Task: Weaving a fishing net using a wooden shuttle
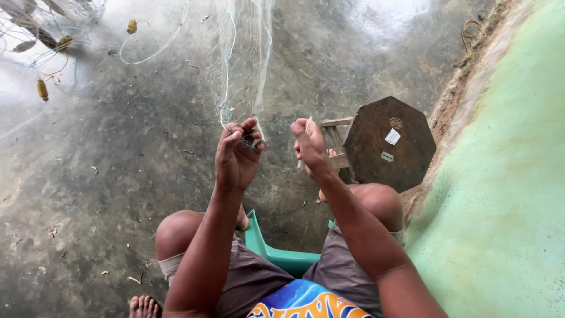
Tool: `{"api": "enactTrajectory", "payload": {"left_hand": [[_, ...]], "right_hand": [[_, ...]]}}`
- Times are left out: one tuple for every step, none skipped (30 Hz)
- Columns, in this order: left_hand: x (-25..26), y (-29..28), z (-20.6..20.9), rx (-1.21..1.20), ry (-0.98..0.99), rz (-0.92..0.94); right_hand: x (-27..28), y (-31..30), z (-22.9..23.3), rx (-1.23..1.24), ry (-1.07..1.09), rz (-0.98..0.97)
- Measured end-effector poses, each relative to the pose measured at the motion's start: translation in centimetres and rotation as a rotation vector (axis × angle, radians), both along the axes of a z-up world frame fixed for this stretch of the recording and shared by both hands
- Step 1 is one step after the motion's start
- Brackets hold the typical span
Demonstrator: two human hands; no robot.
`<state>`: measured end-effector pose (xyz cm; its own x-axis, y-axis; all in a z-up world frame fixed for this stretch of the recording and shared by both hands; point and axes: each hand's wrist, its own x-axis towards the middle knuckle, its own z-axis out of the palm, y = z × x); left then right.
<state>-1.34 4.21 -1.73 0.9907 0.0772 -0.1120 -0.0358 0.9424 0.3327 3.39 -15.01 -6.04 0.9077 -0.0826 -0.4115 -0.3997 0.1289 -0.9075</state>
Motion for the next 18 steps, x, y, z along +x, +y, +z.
{"api": "enactTrajectory", "payload": {"left_hand": [[0.0,0.1,0.0,0.006,-0.004,0.019],[0.0,0.3,0.3,0.006,-0.004,0.028],[0.0,0.7,0.5,-0.005,0.007,0.014],[0.0,1.0,0.7,-0.015,0.018,-0.001],[-0.1,1.1,0.8,-0.017,0.020,0.006],[-0.1,1.2,0.8,0.003,0.025,0.001],[-0.3,1.1,0.8,0.020,0.032,-0.005],[-0.3,1.0,0.4,0.017,0.035,0.001],[-0.3,1.0,0.1,0.043,0.023,-0.003],[-0.3,0.9,-0.3,0.069,0.011,-0.008],[-0.4,0.9,-0.3,0.070,0.012,-0.010],[-0.6,0.9,-0.4,0.072,0.013,-0.013],[-0.5,0.9,-0.4,0.075,0.011,-0.018],[-0.5,1.0,-0.5,0.076,0.010,-0.022],[-0.6,1.2,-0.6,0.082,0.014,-0.015],[-0.6,1.3,-0.6,0.088,0.018,-0.007],[-0.7,1.4,-0.3,0.089,0.017,-0.010],[-0.8,1.4,0.1,0.098,0.023,-0.008]], "right_hand": [[0.1,-0.3,0.0,-0.131,-0.146,0.100],[-0.4,-0.1,2.7,-0.130,-0.146,0.109],[-0.9,0.2,5.3,-0.205,-0.266,0.168],[-1.3,0.5,8.0,-0.279,-0.387,0.228],[-1.8,0.7,9.0,-0.279,-0.387,0.235],[-2.2,0.8,10.0,-0.229,-0.432,0.339],[-2.8,0.8,11.1,-0.181,-0.475,0.443],[-2.8,0.9,11.1,-0.182,-0.471,0.450],[-2.8,1.0,11.2,-0.362,-0.469,0.542],[-2.8,1.1,11.3,-0.542,-0.464,0.634],[-2.9,1.2,11.3,-0.542,-0.462,0.631],[-3.0,1.2,11.3,-0.658,-0.415,0.706],[-3.1,1.3,11.3,-0.774,-0.367,0.777],[-3.0,1.4,10.0,-0.774,-0.367,0.772],[-2.9,1.5,8.7,-0.849,-0.324,0.777],[-2.8,1.7,7.5,-0.924,-0.281,0.781],[-3.0,1.8,7.4,-0.923,-0.281,0.778],[-3.1,2.0,7.4,-0.866,-0.256,0.718]]}}
